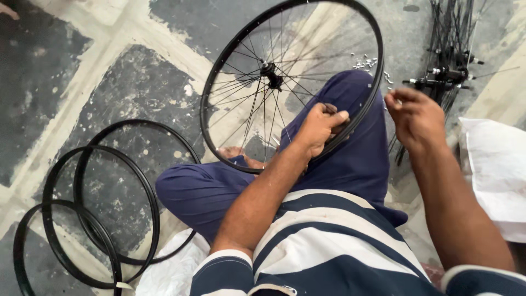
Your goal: The person sits on the floor and assembles a bicycle wheel by inserting spokes into the rim and hub. They then use a pair of scissors to cut the excess length of the spokes.
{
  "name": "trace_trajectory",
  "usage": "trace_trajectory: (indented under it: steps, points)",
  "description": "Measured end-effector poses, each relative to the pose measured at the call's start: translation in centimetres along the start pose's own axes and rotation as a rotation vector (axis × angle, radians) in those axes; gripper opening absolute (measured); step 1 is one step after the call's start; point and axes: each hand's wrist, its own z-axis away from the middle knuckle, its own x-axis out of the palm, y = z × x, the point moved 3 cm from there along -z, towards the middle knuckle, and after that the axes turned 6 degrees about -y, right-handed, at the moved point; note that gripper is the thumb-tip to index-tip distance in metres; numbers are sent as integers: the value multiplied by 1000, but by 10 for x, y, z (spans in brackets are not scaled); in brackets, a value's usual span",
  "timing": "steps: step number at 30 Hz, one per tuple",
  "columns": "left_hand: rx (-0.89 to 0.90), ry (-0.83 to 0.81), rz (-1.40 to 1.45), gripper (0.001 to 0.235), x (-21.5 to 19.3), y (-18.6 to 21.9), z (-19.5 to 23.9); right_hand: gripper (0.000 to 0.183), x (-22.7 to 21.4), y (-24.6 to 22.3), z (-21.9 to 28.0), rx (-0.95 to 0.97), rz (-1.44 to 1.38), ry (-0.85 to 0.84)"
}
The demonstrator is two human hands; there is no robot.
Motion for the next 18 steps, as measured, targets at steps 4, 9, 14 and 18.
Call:
trace_trajectory:
  steps: [4,9,14,18]
  points:
    - [-62,32,2,42,-1,-14,-7,16,-35,1,51,85,-24,178]
    - [-47,54,21,40,2,-19,-8,13,-27,17,82,119,57,133]
    - [-72,35,49,32,-1,-15,-5,13,12,14,94,185,51,98]
    - [-35,28,77,28,-3,-16,-3,18,34,-1,97,199,7,21]
